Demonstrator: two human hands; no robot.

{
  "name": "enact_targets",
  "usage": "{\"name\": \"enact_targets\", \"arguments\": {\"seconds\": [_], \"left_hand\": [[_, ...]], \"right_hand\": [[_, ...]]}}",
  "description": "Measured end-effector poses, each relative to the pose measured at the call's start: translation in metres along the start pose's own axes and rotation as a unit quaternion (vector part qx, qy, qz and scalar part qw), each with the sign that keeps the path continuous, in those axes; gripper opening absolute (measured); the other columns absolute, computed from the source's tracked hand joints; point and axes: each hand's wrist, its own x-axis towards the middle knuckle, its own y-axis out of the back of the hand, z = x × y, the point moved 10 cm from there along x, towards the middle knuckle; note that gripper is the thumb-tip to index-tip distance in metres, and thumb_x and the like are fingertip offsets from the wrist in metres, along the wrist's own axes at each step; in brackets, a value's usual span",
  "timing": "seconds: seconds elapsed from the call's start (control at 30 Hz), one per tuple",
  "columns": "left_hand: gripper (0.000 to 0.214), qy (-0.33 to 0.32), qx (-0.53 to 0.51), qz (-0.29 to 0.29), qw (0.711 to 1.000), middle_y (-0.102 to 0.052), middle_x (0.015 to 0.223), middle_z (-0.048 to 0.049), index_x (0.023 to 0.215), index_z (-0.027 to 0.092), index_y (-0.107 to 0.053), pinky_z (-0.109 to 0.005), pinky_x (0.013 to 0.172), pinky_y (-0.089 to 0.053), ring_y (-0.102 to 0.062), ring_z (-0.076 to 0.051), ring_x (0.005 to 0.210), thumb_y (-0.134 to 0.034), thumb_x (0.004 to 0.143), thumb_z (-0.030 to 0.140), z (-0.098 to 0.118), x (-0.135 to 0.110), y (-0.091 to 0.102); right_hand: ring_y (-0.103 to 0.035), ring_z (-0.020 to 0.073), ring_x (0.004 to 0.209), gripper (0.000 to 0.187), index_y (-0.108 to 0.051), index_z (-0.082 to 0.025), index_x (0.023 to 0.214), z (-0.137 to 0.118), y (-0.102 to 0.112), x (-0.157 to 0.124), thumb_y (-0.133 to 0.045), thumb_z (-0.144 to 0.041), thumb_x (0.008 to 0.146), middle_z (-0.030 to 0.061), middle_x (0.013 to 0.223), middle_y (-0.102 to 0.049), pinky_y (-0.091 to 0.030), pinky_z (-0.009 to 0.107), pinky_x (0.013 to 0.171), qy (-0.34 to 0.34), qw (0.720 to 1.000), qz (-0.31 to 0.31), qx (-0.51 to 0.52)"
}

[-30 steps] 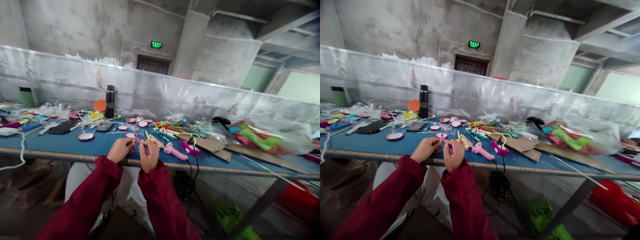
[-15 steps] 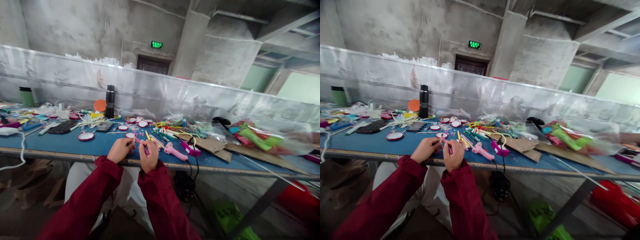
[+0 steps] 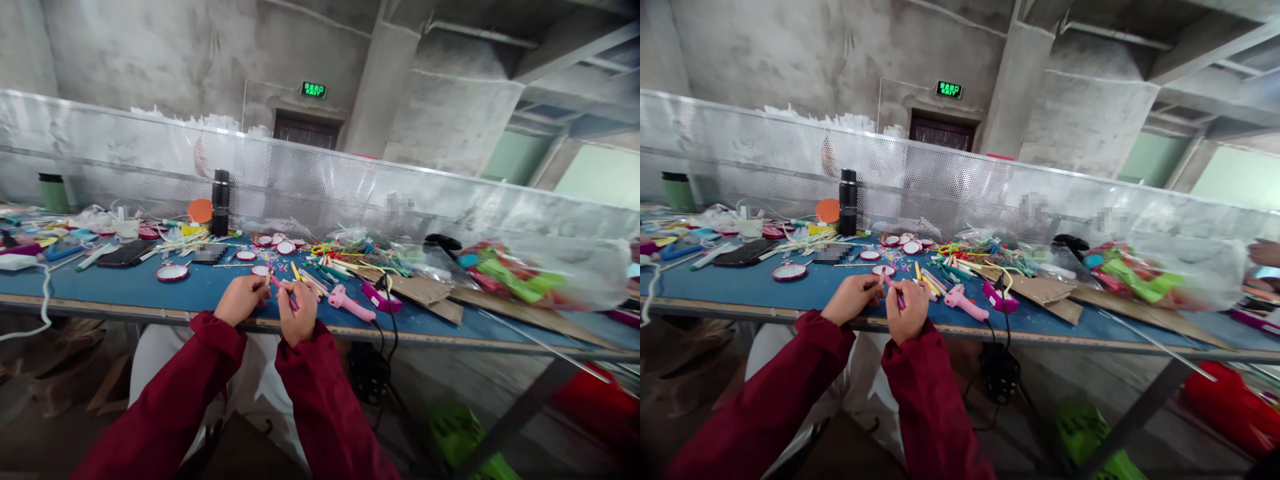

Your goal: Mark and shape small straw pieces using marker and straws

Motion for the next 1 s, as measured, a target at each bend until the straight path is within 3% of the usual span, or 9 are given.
{"name": "enact_targets", "arguments": {"seconds": [0.5,0.73,1.0], "left_hand": [[0.022,-0.015,0.011,0.002,1.000,-0.067,0.063,0.0002,0.074,0.018,-0.064,-0.023,0.058,-0.044,-0.062,-0.015,0.058,-0.050,0.084,0.031,0.0043,-0.0014,0.0012],[0.024,-0.001,0.002,0.000,1.000,-0.067,0.063,-0.0006,0.076,0.018,-0.065,-0.024,0.057,-0.046,-0.064,-0.016,0.058,-0.050,0.085,0.034,-0.0017,-0.0001,-0.0007],[0.024,-0.002,0.004,-0.005,1.000,-0.070,0.067,-0.0013,0.076,0.018,-0.066,-0.023,0.056,-0.045,-0.063,-0.015,0.057,-0.050,0.084,0.034,-0.0001,-0.0003,-0.0011]], "right_hand": [[-0.065,0.0175,0.076,0.010,-0.062,-0.022,0.082,-0.0044,-0.0037,0.0000,-0.055,-0.021,0.089,0.0006,0.079,-0.071,-0.039,0.039,0.092,0.022,0.999,-0.006,-0.035],[-0.063,0.0180,0.077,0.012,-0.063,-0.021,0.083,0.0027,0.0015,-0.0007,-0.053,-0.023,0.090,0.0016,0.078,-0.071,-0.041,0.039,0.091,-0.007,1.000,0.009,0.007],[-0.064,0.0178,0.075,0.011,-0.062,-0.022,0.082,-0.0012,-0.0009,0.0004,-0.054,-0.023,0.090,0.0008,0.077,-0.071,-0.039,0.040,0.093,0.007,1.000,-0.001,-0.003]]}}
